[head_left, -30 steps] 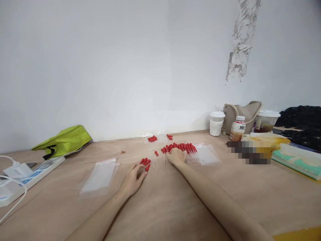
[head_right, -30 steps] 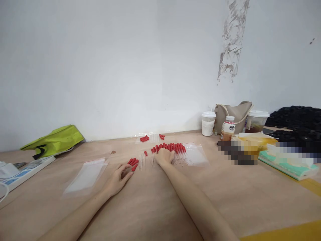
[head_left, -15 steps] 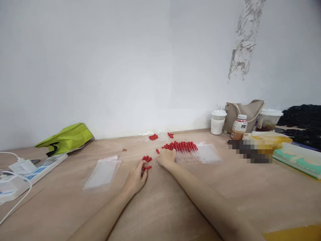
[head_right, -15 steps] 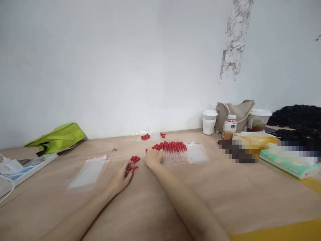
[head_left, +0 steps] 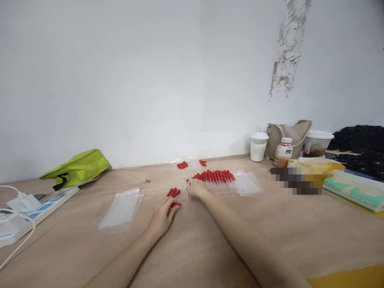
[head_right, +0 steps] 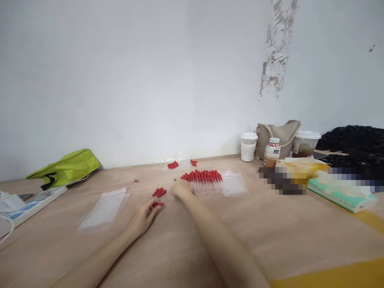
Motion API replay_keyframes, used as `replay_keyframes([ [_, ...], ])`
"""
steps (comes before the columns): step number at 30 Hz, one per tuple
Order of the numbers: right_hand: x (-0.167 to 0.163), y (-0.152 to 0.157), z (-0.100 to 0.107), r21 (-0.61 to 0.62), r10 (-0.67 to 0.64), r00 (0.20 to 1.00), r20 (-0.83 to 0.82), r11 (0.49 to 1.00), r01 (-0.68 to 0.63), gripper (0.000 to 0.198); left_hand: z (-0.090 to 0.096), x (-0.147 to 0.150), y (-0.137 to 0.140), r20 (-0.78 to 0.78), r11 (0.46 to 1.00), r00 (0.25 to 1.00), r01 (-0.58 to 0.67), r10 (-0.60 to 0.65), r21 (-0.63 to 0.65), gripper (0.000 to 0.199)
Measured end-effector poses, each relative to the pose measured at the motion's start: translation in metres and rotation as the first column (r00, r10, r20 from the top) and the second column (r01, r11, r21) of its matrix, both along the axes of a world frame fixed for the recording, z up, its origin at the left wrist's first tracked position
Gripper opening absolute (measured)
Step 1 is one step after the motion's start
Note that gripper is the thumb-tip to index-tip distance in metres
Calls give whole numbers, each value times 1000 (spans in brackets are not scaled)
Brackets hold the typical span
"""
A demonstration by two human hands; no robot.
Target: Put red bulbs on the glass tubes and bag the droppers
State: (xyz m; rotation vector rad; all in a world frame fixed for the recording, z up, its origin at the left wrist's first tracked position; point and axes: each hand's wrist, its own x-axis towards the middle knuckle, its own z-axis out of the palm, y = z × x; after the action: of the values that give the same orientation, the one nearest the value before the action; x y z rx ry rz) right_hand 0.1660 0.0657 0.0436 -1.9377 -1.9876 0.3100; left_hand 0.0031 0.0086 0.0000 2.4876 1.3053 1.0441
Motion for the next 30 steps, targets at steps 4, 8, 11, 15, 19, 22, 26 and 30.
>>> replay_keyframes([
  [4, 41, -26, -4, 144, 96, 994, -50, 986, -88, 26, 0, 7, -8, 75, 997, 997, 25, -19, -76, 16],
  [8, 88, -62, -26, 406, 367, 924, -111, 865, -295, 16, -2, 22, -18, 200, 961, 976, 135, -87, -241, 25],
  [11, 106, -84, -42, 534, 451, 884, -121, 780, -325, 12, -1, 34, -27, 248, 919, 958, 222, -143, -326, 27],
  [15, 101, -103, -49, 554, 483, 870, -103, 754, -353, 9, 3, 44, -35, 249, 915, 951, 259, -185, -309, 24],
  [19, 92, -112, -48, 528, 533, 843, -75, 738, -420, 10, 4, 46, -38, 214, 924, 958, 249, -190, -292, 23],
  [22, 91, -112, -49, 521, 539, 840, -62, 735, -433, 11, 3, 45, -38, 200, 920, 958, 261, -208, -293, 22],
  [26, 92, -111, -52, 510, 536, 843, -47, 738, -441, 11, 1, 45, -37, 190, 923, 959, 257, -208, -285, 21],
  [30, 92, -111, -52, 482, 545, 838, -26, 741, -467, 12, 1, 44, -37, 187, 924, 958, 264, -218, -276, 21],
])
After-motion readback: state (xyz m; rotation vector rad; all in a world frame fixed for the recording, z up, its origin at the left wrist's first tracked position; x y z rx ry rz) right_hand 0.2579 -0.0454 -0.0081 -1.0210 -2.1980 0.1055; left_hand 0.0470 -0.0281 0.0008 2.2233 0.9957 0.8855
